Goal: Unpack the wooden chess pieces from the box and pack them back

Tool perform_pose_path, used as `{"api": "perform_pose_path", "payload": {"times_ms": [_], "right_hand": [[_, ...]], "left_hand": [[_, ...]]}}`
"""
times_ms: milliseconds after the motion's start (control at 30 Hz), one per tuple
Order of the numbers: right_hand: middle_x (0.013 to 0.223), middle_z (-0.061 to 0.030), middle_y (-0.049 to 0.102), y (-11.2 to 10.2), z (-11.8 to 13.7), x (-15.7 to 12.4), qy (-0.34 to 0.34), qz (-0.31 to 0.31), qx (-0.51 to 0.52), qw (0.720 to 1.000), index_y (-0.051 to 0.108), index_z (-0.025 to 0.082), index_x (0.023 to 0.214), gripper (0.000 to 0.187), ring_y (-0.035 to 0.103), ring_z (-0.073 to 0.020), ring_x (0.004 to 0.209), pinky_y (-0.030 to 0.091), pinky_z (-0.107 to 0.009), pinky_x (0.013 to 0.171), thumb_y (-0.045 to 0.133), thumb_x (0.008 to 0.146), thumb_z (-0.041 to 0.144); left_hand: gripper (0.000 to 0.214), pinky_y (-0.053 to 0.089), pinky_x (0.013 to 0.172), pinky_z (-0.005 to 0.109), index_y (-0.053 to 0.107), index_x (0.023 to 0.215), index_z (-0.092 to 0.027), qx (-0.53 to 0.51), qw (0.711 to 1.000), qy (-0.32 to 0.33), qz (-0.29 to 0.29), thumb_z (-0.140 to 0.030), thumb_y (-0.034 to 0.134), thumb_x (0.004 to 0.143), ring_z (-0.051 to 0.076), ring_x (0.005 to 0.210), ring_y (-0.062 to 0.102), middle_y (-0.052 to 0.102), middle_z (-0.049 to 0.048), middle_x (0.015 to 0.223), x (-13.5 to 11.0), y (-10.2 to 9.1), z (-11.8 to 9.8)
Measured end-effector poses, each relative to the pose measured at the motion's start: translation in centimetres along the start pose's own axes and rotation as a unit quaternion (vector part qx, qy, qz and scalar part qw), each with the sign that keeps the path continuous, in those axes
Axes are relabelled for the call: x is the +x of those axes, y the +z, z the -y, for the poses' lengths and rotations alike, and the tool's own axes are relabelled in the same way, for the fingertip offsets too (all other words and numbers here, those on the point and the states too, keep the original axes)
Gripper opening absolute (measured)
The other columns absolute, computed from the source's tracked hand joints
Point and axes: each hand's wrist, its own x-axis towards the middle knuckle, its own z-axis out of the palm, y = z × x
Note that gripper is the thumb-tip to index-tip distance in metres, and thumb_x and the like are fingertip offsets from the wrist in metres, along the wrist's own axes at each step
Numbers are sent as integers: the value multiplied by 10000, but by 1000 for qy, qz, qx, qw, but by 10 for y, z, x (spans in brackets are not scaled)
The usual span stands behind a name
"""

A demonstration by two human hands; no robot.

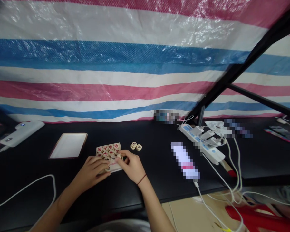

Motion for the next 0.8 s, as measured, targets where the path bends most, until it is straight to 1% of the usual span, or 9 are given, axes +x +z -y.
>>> {"api": "perform_pose_path", "payload": {"times_ms": [133, 233, 300, 400, 500, 567, 667, 800], "right_hand": [[770, 6, 634, 9, 5, -9, -20, 12, -24, 999, 652, 180, 1023, 266, 495, -73, 528, 418, -189, 533, 631, 825, 356], [876, -13, 651, 15, 10, -13, -55, 25, -64, 996, 659, 201, 1003, 227, 556, -95, 615, 444, -200, 595, 664, 812, 324], [963, -23, 652, 20, 16, -14, -68, 34, -120, 990, 658, 221, 1000, 225, 604, -123, 709, 455, -213, 639, 695, 794, 303], [993, -23, 661, 27, 22, -15, -50, 52, -217, 974, 643, 242, 1011, 255, 648, -169, 786, 452, -228, 639, 714, 785, 337], [957, -17, 674, 33, 23, -16, -30, 76, -281, 956, 637, 249, 989, 255, 667, -188, 780, 428, -221, 587, 686, 805, 419], [928, -9, 681, 34, 22, -17, -27, 82, -294, 952, 640, 254, 966, 196, 672, -182, 782, 422, -212, 585, 646, 842, 406], [933, 2, 692, 35, 20, -17, -39, 79, -277, 957, 645, 267, 971, 110, 674, -161, 802, 440, -204, 641, 589, 888, 312], [951, 0, 707, 37, 19, -16, -48, 83, -247, 964, 659, 274, 1006, 150, 677, -160, 817, 470, -217, 691, 570, 886, 257]], "left_hand": [[92, 361, 799, 343, 639, 884, -238, 34, 999, 9, -2, -325, 618, 862, 199, 948, 549, 687, 10, 1023, -4, 2, 3], [116, 357, 825, 356, 647, 897, -246, 39, 999, 6, -12, -350, 628, 850, 212, 982, 531, 664, 25, 1063, -8, 2, 3], [147, 359, 843, 362, 645, 934, -245, 33, 999, -7, -15, -362, 626, 848, 217, 996, 527, 656, 33, 1074, -10, 1, 4], [214, 368, 871, 370, 633, 994, -229, 35, 999, -36, -22, -380, 621, 842, 232, 1031, 512, 642, 54, 1090, -12, 0, 5], [205, 377, 887, 373, 633, 966, -224, 35, 998, -53, -24, -387, 618, 841, 237, 1042, 504, 629, 60, 1096, -15, 1, 7], [193, 379, 896, 371, 633, 948, -226, 30, 998, -59, -19, -382, 630, 834, 235, 1040, 502, 622, 57, 1101, -18, 1, 8], [214, 384, 897, 367, 633, 968, -228, 23, 998, -64, -16, -372, 660, 811, 236, 1042, 497, 614, 58, 1101, -20, 2, 9], [218, 397, 869, 353, 641, 963, -232, 24, 997, -73, -14, -371, 670, 797, 232, 1024, 505, 612, 58, 1092, -19, 3, 10]]}}
